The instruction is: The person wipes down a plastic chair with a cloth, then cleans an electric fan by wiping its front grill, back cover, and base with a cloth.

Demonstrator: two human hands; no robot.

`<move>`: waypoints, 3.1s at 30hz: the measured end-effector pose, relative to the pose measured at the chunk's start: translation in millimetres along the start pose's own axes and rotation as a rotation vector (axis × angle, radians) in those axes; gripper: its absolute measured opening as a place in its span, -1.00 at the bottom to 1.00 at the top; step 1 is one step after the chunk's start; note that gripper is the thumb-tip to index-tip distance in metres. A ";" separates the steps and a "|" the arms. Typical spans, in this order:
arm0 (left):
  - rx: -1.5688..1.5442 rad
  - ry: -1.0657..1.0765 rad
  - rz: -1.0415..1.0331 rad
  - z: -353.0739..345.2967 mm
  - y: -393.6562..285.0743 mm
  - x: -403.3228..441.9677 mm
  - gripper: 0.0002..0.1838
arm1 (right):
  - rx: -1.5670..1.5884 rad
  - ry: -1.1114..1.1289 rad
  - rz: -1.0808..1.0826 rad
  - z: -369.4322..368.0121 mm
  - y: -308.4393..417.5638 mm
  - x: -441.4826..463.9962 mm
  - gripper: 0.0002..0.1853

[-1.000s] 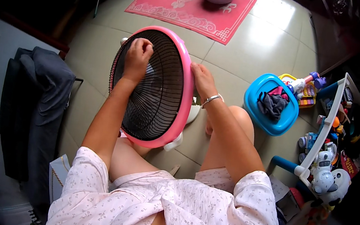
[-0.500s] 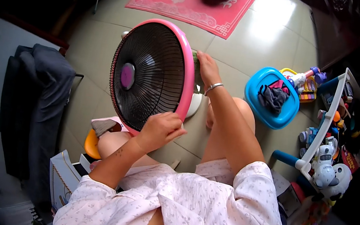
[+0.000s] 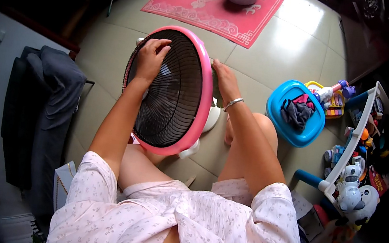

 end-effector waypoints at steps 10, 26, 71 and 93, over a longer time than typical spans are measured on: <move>-0.158 -0.093 0.045 -13.5 14.2 3.6 -0.92 | 0.000 0.046 -0.013 -1.7 -5.7 6.7 -0.60; -0.100 0.186 -0.348 -28.3 -88.3 -31.3 -0.65 | 0.163 -0.090 0.034 8.8 -0.9 16.4 -0.63; -0.225 0.189 0.262 -20.5 -26.9 58.1 -0.62 | 0.117 0.031 0.036 -33.4 -1.7 4.6 -0.51; 0.149 0.146 -0.002 44.2 -53.7 -200.1 -0.23 | 0.200 0.074 -0.186 -24.4 -12.4 -11.3 -0.57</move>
Point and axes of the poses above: each hand's wrist, its own x-axis towards the middle knuckle, its own z-axis out of the back of the hand, y = z × x, the point moved 3 cm from there along x, towards the middle knuckle, and after that the axes turned 2 degrees about z, right-handed, at the moved point
